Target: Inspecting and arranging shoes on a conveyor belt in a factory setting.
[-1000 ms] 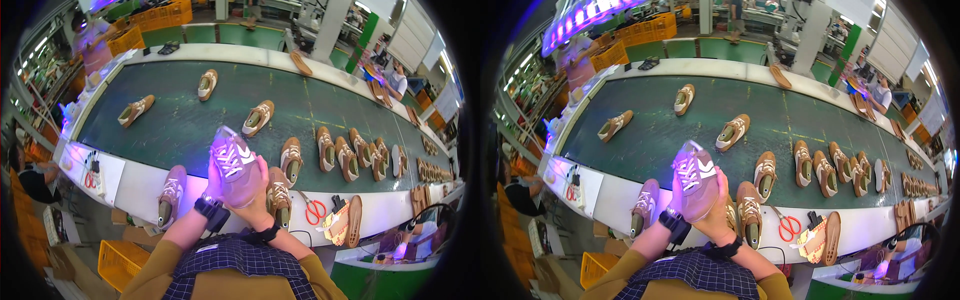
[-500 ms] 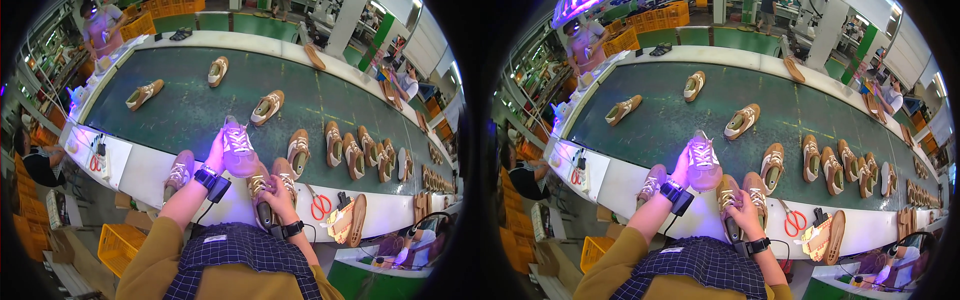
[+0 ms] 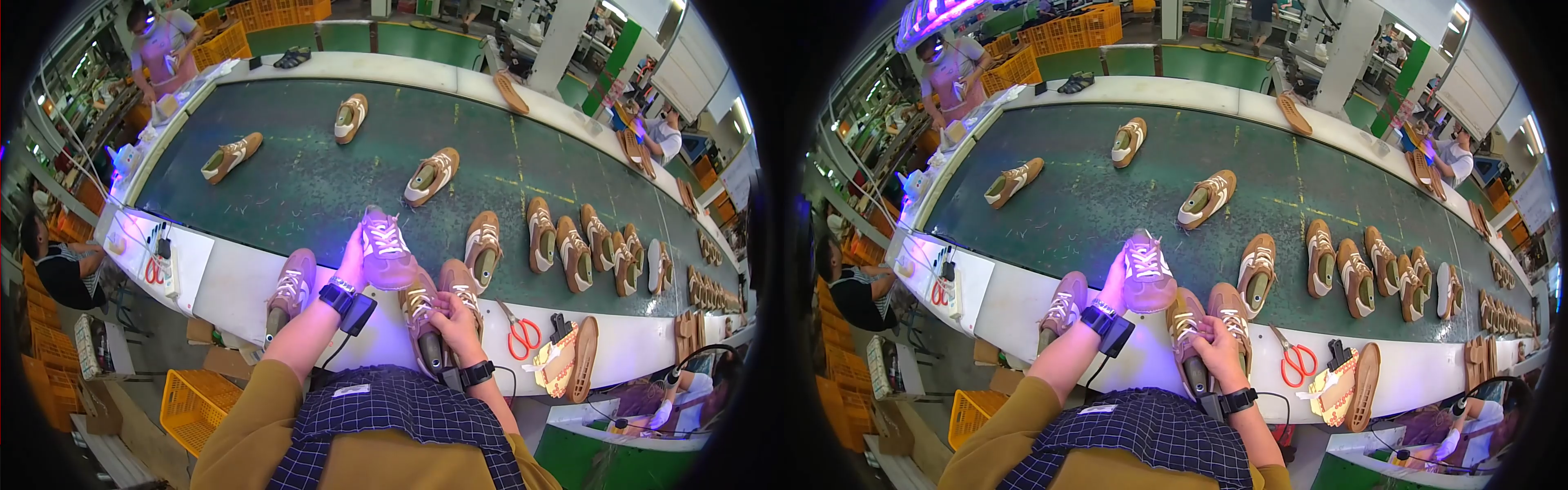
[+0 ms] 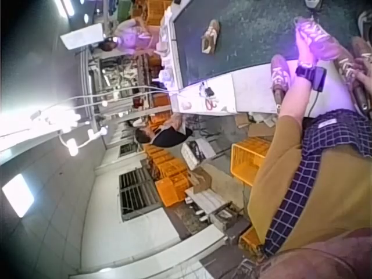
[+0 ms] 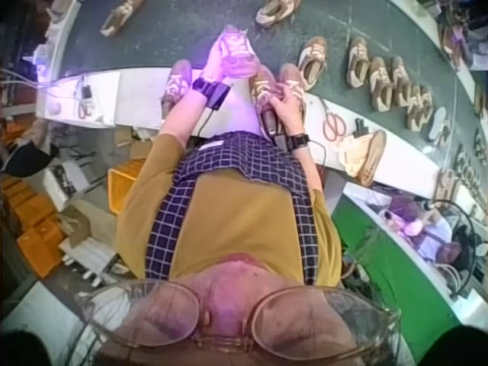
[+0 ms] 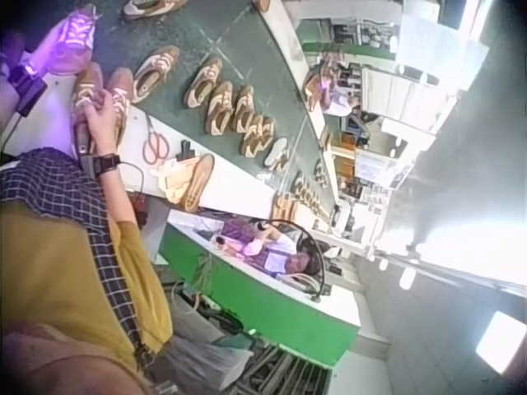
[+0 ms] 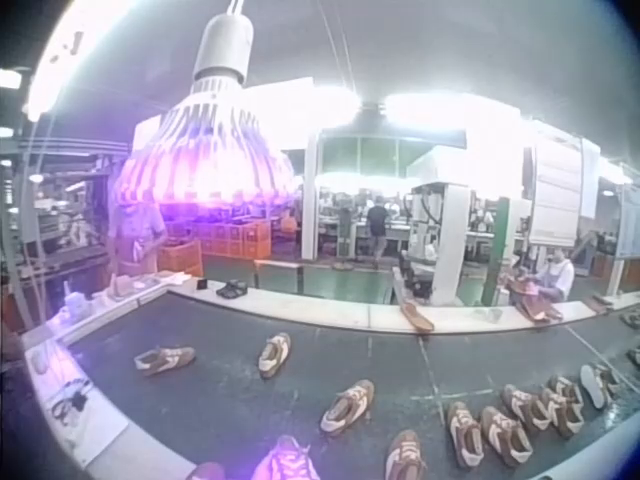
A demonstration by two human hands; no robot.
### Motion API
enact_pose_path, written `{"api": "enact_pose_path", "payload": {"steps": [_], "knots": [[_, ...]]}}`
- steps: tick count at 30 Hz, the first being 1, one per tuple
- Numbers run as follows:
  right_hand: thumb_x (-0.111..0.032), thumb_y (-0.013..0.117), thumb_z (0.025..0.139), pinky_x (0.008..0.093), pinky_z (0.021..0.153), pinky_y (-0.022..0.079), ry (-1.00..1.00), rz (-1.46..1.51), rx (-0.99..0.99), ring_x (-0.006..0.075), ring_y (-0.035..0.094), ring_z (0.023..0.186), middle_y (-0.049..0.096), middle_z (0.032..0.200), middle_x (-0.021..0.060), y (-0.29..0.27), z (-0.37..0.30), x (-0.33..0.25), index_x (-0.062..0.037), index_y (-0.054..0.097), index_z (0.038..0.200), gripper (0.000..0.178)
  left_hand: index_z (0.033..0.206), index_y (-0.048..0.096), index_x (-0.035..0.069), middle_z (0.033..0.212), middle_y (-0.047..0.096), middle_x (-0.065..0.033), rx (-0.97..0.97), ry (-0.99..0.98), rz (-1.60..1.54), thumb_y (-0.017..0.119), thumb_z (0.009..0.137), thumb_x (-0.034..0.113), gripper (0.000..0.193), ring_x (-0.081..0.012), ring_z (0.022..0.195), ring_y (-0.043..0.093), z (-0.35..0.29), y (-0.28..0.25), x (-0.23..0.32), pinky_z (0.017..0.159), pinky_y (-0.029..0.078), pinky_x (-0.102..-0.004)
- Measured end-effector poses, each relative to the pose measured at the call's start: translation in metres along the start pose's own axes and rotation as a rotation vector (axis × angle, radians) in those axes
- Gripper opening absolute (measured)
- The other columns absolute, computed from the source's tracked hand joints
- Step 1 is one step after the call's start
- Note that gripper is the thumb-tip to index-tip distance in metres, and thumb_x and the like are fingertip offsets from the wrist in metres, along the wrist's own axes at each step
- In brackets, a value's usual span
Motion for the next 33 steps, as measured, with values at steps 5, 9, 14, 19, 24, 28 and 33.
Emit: {"api": "enact_pose_path", "payload": {"steps": [5, 9, 14, 19, 24, 28, 33], "knots": [[-0.007, 0.064, 0.08, 0.0265, 0.08, 0.05, 0.018, 0.012, 0.009, 0.0166, 0.057, 0.096, 0.056, 0.111, 0.0134, -0.005, 0.0, 0.003, 0.0055, 0.044, 0.123, 0.049, 0.119, 0.053, 0.006, 0.103, 0.062, -0.0108, 0.107, 0.0, 0.075, 0.029, 0.097, 0.039, 0.046, -0.024, 0.092, 0.062, -0.008, 0.005, -0.005, 0.085, 0.051, -0.0404], [-0.006, 0.063, 0.08, 0.0258, 0.079, 0.05, 0.015, 0.058, 0.004, 0.0159, 0.057, 0.094, 0.057, 0.11, 0.0127, -0.006, 0.0, 0.004, 0.0056, 0.045, 0.122, 0.047, 0.122, 0.051, 0.007, 0.105, 0.061, -0.0107, 0.088, -0.007, 0.07, 0.025, 0.097, 0.041, 0.049, -0.0236, 0.093, 0.061, -0.011, 0.006, -0.009, 0.086, 0.05, -0.0403], [-0.006, 0.063, 0.08, 0.0254, 0.078, 0.05, 0.016, 0.076, -0.01, 0.0153, 0.058, 0.093, 0.057, 0.108, 0.0117, -0.007, 0.0, 0.007, 0.0056, 0.046, 0.121, 0.046, 0.123, 0.051, 0.007, 0.105, 0.061, -0.0106, 0.066, -0.007, 0.049, 0.026, 0.097, 0.041, 0.05, -0.0238, 0.093, 0.061, -0.009, 0.0, -0.011, 0.086, 0.05, -0.0406], [-0.01, 0.067, 0.079, 0.0247, 0.076, 0.05, 0.023, 0.138, -0.002, 0.013, 0.058, 0.088, 0.059, 0.102, 0.0096, -0.01, -0.003, 0.004, 0.0045, 0.05, 0.117, 0.044, 0.121, 0.052, 0.007, 0.104, 0.062, -0.01, 0.121, -0.019, 0.067, 0.028, 0.097, 0.042, 0.049, -0.0239, 0.093, 0.062, -0.016, 0.002, -0.017, 0.085, 0.051, -0.0409], [-0.011, 0.068, 0.079, 0.0251, 0.076, 0.05, 0.071, 0.22, 0.002, 0.0134, 0.057, 0.089, 0.058, 0.104, 0.0097, -0.011, -0.006, -0.006, 0.0037, 0.049, 0.118, 0.045, 0.114, 0.056, 0.008, 0.099, 0.063, -0.01, 0.092, -0.016, 0.077, 0.033, 0.096, 0.04, 0.043, -0.024, 0.087, 0.063, -0.028, 0.013, -0.024, 0.081, 0.052, -0.0399], [-0.015, 0.067, 0.081, 0.0301, 0.089, 0.045, -0.202, 0.152, 0.074, 0.017, 0.054, 0.1, 0.055, 0.112, 0.0113, -0.026, 0.006, -0.032, 0.0021, 0.047, 0.121, 0.048, 0.119, 0.055, 0.009, 0.101, 0.064, -0.0066, 0.077, -0.109, 0.01, 0.034, 0.096, 0.041, 0.045, -0.0218, 0.091, 0.063, -0.052, 0.03, -0.043, 0.083, 0.051, -0.0381], [-0.03, 0.059, 0.084, 0.0326, 0.099, 0.036, -0.227, 0.343, 0.047, 0.0193, 0.047, 0.115, 0.049, 0.124, 0.0128, -0.023, 0.02, -0.073, 0.0005, 0.041, 0.129, 0.057, 0.119, 0.053, 0.006, 0.105, 0.063, -0.0107, -0.078, -0.211, 0.084, 0.031, 0.098, 0.041, 0.047, -0.0221, 0.092, 0.064, -0.1, 0.055, -0.058, 0.079, 0.054, -0.0351]]}}
Point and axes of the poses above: each hand's wrist, its own z-axis towards the middle knuckle, its own y-axis out of the palm, x = y × z, the point moved 7 cm from there along z, towards the middle knuckle
